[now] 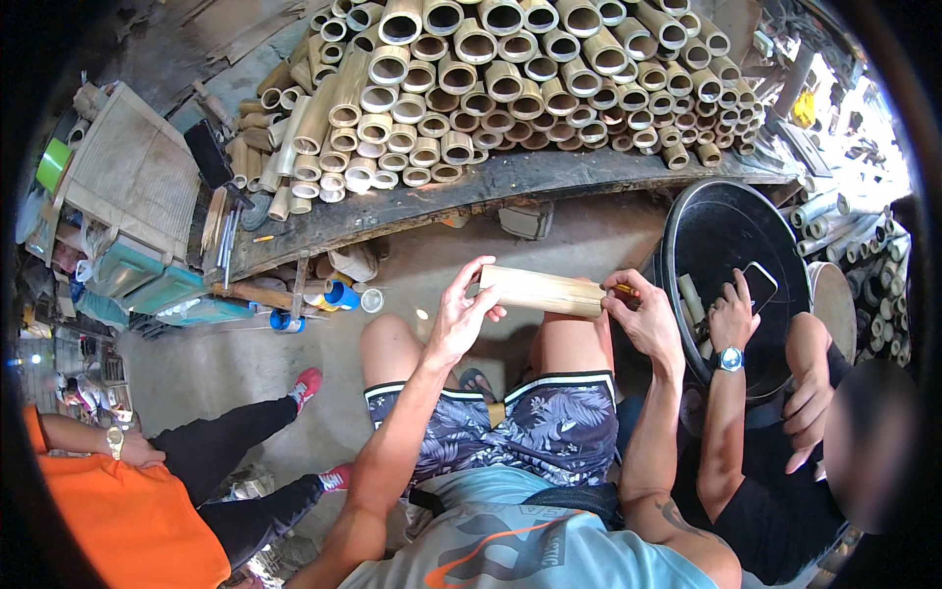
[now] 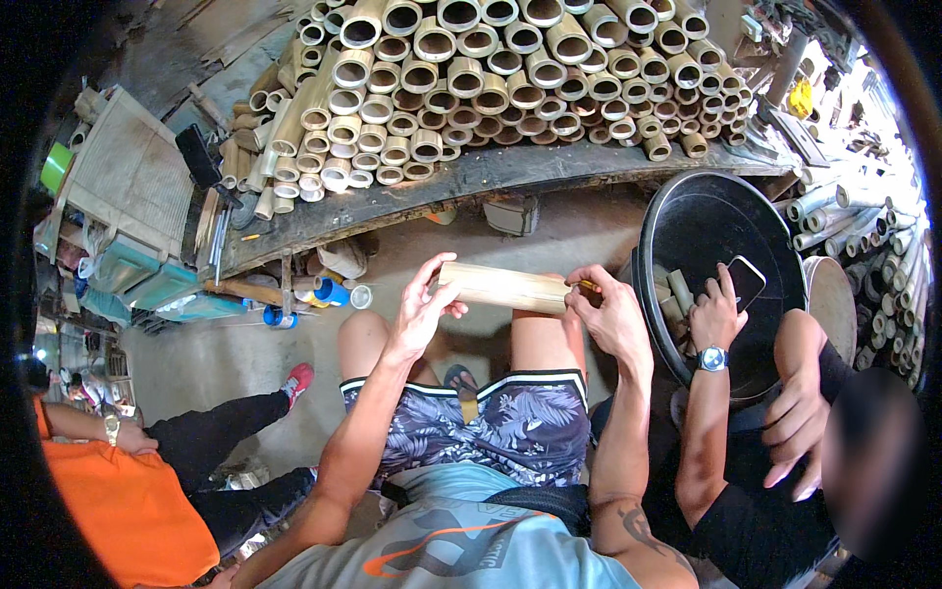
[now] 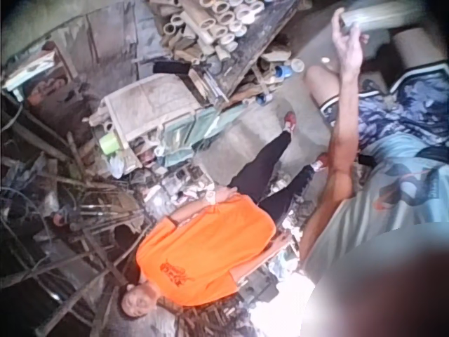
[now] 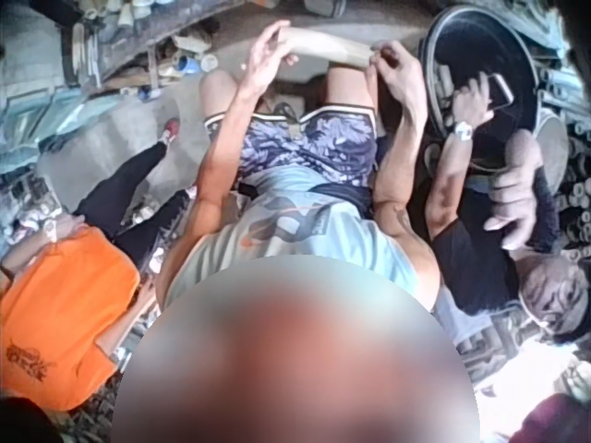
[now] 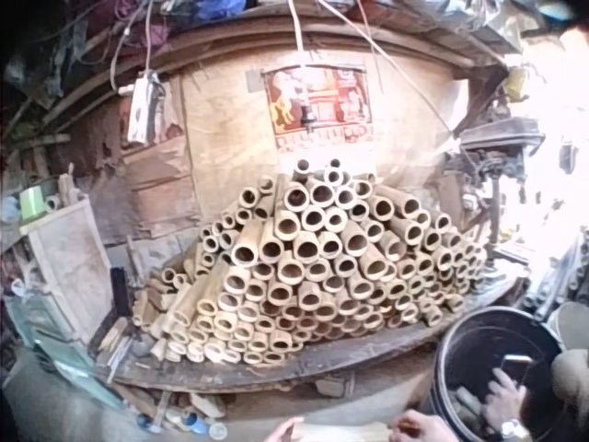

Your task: The person sits on the floor and uses a small knife to carve and smooth the surface of a bamboo tube. They rotate the tube and scrape along its length, occasionally pausing to inspect the work. A second person nearby uses a phone, and a third person in an orange shirt stands nearby.

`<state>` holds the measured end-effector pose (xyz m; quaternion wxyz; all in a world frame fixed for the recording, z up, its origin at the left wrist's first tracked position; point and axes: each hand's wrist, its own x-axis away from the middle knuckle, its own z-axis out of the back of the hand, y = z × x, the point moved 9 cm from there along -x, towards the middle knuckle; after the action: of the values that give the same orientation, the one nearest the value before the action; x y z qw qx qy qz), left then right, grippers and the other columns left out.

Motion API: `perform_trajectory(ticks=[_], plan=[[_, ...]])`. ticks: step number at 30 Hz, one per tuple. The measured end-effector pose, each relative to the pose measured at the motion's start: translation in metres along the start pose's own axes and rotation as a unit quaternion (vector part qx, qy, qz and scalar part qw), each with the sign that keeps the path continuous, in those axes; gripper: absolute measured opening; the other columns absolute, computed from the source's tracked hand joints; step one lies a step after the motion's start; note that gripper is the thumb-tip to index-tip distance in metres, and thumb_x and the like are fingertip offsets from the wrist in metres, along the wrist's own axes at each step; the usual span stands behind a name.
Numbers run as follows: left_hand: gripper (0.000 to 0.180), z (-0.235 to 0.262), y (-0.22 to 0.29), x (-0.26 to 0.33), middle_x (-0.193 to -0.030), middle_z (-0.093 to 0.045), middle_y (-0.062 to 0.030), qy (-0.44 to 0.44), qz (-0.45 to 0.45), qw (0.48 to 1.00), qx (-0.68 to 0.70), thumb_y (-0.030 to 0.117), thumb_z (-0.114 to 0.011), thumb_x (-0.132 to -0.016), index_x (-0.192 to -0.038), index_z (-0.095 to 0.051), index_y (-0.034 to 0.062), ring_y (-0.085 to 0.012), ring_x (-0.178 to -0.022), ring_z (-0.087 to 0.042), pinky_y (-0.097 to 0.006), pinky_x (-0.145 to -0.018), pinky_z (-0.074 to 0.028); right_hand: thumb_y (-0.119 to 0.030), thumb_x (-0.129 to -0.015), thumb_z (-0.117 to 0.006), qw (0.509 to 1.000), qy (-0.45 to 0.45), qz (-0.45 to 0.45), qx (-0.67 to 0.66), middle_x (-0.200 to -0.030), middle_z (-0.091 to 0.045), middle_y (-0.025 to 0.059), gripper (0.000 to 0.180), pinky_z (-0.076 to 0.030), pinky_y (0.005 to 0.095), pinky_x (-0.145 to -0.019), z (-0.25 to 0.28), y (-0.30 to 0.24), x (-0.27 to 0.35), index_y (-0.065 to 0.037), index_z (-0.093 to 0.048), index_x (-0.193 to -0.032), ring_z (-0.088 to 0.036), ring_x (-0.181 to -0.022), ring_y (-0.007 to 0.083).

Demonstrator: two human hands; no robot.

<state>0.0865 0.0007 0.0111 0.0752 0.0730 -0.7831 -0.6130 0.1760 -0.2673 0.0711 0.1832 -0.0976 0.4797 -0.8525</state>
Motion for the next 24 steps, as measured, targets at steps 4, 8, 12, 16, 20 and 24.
perform_trajectory(ticks=[4,8,12,16,20,24], plan=[[0.051,-0.0004,0.0005,0.0004,-0.126,-0.061,-0.0107,0.003,0.004,1.0,-0.005,0.01,-0.067,-0.102,-0.15,-0.049,0.0035,-0.0125,-0.078,-0.068,-0.026,-0.068,-0.056,-0.012,-0.089,-0.072,1.0,-0.003,-0.01,-0.003,-0.086,-0.073,0.0162,0.026,-0.055,0.0366,-0.08,-0.0021,0.0041,-0.0006,-0.001,-0.069,-0.112,-0.072,-0.082,0.024],[0.051,0.0,-0.0004,-0.0004,-0.125,-0.061,-0.0105,0.006,0.007,1.0,-0.01,0.009,-0.066,-0.102,-0.149,-0.049,0.003,-0.0123,-0.078,-0.068,-0.026,-0.068,-0.056,-0.01,-0.089,-0.072,1.0,0.008,0.004,-0.006,-0.086,-0.073,0.016,0.025,-0.055,0.0369,-0.081,-0.0012,0.0013,-0.0003,-0.001,-0.069,-0.112,-0.072,-0.083,0.0245],[0.052,-0.0007,0.0022,-0.0004,-0.122,-0.063,-0.0102,-0.001,-0.003,1.0,-0.027,0.016,-0.066,-0.103,-0.15,-0.048,0.0027,-0.0126,-0.08,-0.069,-0.026,-0.07,-0.056,-0.01,-0.089,-0.072,1.0,0.001,-0.005,-0.005,-0.087,-0.073,0.0157,0.024,-0.055,0.0371,-0.082,-0.0013,0.0015,-0.0002,-0.001,-0.069,-0.111,-0.072,-0.083,0.025],[0.05,-0.0017,0.0025,-0.0008,-0.123,-0.062,-0.0105,0.001,0.002,1.0,-0.019,0.011,-0.066,-0.103,-0.149,-0.049,0.0028,-0.012,-0.078,-0.068,-0.026,-0.068,-0.056,-0.01,-0.089,-0.072,1.0,0.001,0.001,0.001,-0.086,-0.073,0.016,0.024,-0.055,0.0369,-0.081,-0.0007,-0.0002,-0.0005,-0.001,-0.069,-0.111,-0.072,-0.083,0.0248],[0.05,-0.0011,0.0025,-0.0006,-0.124,-0.061,-0.0106,0.006,0.003,1.0,-0.011,0.008,-0.065,-0.102,-0.149,-0.049,0.003,-0.0118,-0.078,-0.067,-0.025,-0.068,-0.056,-0.01,-0.09,-0.073,1.0,0.0,-0.004,0.007,-0.086,-0.072,0.0163,0.024,-0.055,0.0371,-0.08,-0.001,-0.0004,-0.0004,-0.001,-0.069,-0.112,-0.072,-0.082,0.0249],[0.05,-0.0014,0.0028,-0.0006,-0.125,-0.061,-0.0107,0.001,-0.001,1.0,-0.011,0.008,-0.065,-0.103,-0.149,-0.049,0.0032,-0.0118,-0.078,-0.067,-0.025,-0.067,-0.056,-0.008,-0.09,-0.072,1.0,-0.002,-0.009,0.006,-0.086,-0.072,0.0115,0.022,-0.055,0.0332,-0.081,-0.001,-0.0017,0.0001,0.0,-0.069,-0.11,-0.069,-0.082,0.0191]])
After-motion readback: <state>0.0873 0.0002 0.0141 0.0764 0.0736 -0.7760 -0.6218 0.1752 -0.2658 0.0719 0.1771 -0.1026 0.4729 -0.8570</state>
